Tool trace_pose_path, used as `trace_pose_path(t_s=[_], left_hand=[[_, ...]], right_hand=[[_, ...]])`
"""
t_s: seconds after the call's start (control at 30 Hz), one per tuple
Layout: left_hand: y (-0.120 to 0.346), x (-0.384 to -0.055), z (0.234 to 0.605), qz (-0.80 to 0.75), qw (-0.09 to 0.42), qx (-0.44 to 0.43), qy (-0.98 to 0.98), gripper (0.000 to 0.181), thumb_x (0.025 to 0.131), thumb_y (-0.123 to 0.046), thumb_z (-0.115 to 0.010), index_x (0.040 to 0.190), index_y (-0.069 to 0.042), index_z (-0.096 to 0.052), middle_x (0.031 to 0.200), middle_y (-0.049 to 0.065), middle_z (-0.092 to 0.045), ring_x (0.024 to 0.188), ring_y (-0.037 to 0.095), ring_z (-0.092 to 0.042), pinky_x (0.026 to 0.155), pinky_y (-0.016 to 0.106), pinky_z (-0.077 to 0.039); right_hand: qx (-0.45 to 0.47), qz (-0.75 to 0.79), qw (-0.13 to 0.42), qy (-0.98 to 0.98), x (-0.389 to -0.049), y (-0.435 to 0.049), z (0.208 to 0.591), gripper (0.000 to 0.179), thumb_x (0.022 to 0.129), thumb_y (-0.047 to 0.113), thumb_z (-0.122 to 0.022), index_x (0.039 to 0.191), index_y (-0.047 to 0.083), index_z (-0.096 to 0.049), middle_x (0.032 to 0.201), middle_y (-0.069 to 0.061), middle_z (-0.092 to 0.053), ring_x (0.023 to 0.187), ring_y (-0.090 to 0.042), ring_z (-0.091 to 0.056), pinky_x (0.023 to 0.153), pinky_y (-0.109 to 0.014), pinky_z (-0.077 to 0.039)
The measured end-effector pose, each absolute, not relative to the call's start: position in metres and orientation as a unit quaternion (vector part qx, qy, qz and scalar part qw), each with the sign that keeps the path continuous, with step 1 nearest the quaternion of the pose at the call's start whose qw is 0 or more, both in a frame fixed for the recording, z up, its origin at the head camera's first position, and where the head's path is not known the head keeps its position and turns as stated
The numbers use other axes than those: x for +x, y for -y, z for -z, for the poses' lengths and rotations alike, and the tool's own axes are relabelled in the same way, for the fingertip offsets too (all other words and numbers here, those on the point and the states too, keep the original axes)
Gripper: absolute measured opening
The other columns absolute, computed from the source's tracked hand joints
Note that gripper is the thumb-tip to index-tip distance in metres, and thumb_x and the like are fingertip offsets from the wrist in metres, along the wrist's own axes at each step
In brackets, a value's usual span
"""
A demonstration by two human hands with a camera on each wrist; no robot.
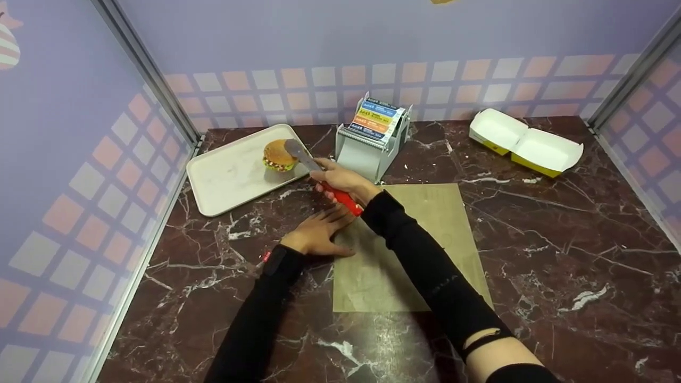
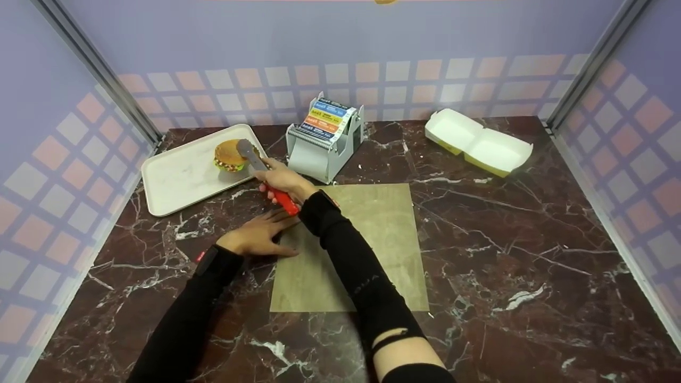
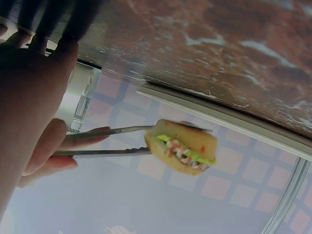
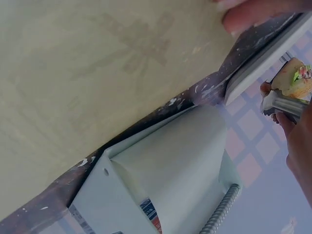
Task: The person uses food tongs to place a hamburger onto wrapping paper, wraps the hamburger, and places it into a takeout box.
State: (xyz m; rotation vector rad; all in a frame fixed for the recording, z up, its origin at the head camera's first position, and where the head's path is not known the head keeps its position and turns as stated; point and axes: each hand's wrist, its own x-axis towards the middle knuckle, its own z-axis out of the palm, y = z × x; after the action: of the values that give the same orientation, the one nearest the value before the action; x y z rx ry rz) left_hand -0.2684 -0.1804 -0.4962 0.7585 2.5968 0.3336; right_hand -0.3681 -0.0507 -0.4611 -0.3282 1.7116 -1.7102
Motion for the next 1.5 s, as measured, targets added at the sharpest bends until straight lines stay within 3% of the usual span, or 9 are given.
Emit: trace_pose_path(t_s=[0.2,0.53,0.8,1.17,1.5], left_hand=[[0.18,-0.269,0.499,-0.108,0.2,0.274,-0.934,0.094,0.092,-0.062,-0.065,0.166,-0.022,-0.022,0.175,0.001,-0.012,0.162,0.022,-0.008,0.133,0.041,-0.01],[0.187,-0.267,0.497,-0.128,0.195,0.249,-0.94,0.094,0.09,-0.066,-0.065,0.165,-0.027,-0.026,0.175,-0.002,-0.016,0.161,0.029,-0.013,0.132,0.049,-0.013],[0.191,-0.27,0.496,-0.12,0.183,0.265,-0.939,0.095,0.091,-0.065,-0.065,0.166,-0.026,-0.023,0.175,0.001,-0.014,0.162,0.027,-0.012,0.132,0.051,-0.014],[0.194,-0.275,0.503,-0.126,0.173,0.271,-0.939,0.095,0.091,-0.063,-0.067,0.166,-0.027,-0.023,0.175,0.003,-0.017,0.162,0.028,-0.012,0.132,0.053,-0.011],[0.187,-0.283,0.51,-0.148,0.18,0.283,-0.93,0.095,0.091,-0.063,-0.067,0.166,-0.023,-0.024,0.175,0.005,-0.014,0.162,0.027,-0.009,0.132,0.051,-0.007]], right_hand=[[-0.134,0.683,0.342,-0.631,-0.364,0.042,0.456,0.05,0.11,0.018,-0.049,0.158,0.022,-0.037,0.071,-0.002,-0.051,0.043,-0.007,-0.044,0.036,-0.02,-0.041],[-0.166,0.699,0.335,-0.61,-0.346,0.007,0.429,0.056,0.11,0.019,-0.049,0.162,0.025,-0.031,0.07,-0.001,-0.052,0.042,-0.006,-0.041,0.034,-0.02,-0.037],[-0.179,0.671,0.316,-0.647,-0.324,-0.066,0.414,0.061,0.109,0.023,-0.052,0.164,0.031,-0.027,0.074,0.0,-0.054,0.043,-0.007,-0.044,0.034,-0.022,-0.04],[-0.19,0.636,0.289,-0.69,-0.281,-0.173,0.423,0.062,0.109,0.029,-0.052,0.164,0.034,-0.024,0.073,-0.003,-0.054,0.04,-0.009,-0.045,0.03,-0.028,-0.04],[-0.187,0.588,0.319,-0.719,-0.243,-0.241,0.45,0.064,0.11,0.029,-0.051,0.165,0.029,-0.019,0.071,-0.003,-0.052,0.038,-0.01,-0.046,0.029,-0.031,-0.042]])
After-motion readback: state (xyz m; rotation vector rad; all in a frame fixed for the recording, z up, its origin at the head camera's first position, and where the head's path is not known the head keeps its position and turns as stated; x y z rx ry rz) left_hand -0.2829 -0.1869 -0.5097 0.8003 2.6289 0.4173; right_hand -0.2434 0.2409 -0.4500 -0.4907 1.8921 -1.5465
